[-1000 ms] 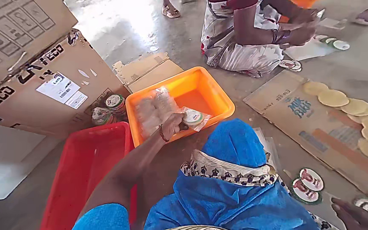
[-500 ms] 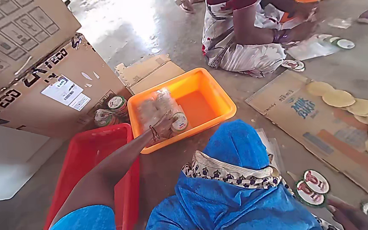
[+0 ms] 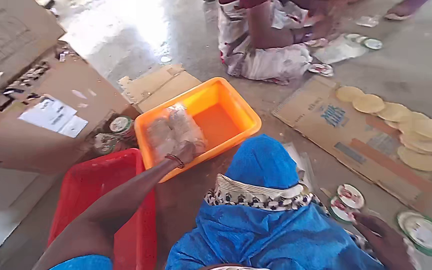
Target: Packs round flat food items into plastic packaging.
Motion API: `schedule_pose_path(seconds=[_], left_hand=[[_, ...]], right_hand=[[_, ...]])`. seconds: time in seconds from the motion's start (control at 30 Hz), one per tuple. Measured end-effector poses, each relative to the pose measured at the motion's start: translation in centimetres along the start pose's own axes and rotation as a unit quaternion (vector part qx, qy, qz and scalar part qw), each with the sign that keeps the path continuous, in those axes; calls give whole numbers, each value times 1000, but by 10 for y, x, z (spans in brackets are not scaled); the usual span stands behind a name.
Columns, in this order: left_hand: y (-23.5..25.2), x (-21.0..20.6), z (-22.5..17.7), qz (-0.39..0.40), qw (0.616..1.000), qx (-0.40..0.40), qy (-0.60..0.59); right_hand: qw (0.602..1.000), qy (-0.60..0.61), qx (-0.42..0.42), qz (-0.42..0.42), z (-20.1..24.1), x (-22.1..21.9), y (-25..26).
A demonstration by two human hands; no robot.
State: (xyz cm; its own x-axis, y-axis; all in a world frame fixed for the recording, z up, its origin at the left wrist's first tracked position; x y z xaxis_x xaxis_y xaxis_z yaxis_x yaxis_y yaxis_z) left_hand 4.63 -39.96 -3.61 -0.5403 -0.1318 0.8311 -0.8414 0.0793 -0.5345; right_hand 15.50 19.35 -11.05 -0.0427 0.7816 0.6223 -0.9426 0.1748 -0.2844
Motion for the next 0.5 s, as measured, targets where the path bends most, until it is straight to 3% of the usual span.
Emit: schedule_pose_path(seconds=[0.13,0.23,0.3,0.37,0.5], left_hand=[[18,-7,5,3,1000,-19,-8],[26,23,-22,27,999,-16,33],[26,54,-69,-76,992,-93,-25],[25,80,-132,-203,952,-213,-84],[46,78,-270,-218,882,-342,-238]], right_hand=[[999,-20,-34,-14,-3,1,-2],[997,-36,-61,-42,-4,12,4],[995,-31,-69,-61,9,17,12],[996,-16,-72,-59,30,8,27],[994,-67,-86,-25,69,-35,74]])
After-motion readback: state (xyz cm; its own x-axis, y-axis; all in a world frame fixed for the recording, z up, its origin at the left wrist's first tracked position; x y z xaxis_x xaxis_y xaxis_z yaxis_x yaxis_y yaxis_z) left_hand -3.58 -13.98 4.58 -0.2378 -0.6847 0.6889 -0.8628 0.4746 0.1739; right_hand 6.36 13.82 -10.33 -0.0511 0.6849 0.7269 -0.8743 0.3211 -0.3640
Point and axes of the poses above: each hand's wrist, its own y-axis towards the middle knuckle, its own x-axis out of the back of the hand, z = x × y, the point moved 8 cm from there along y, towards the middle knuckle, and after that the axes turned 9 degrees about -x, right-handed, at the moved point
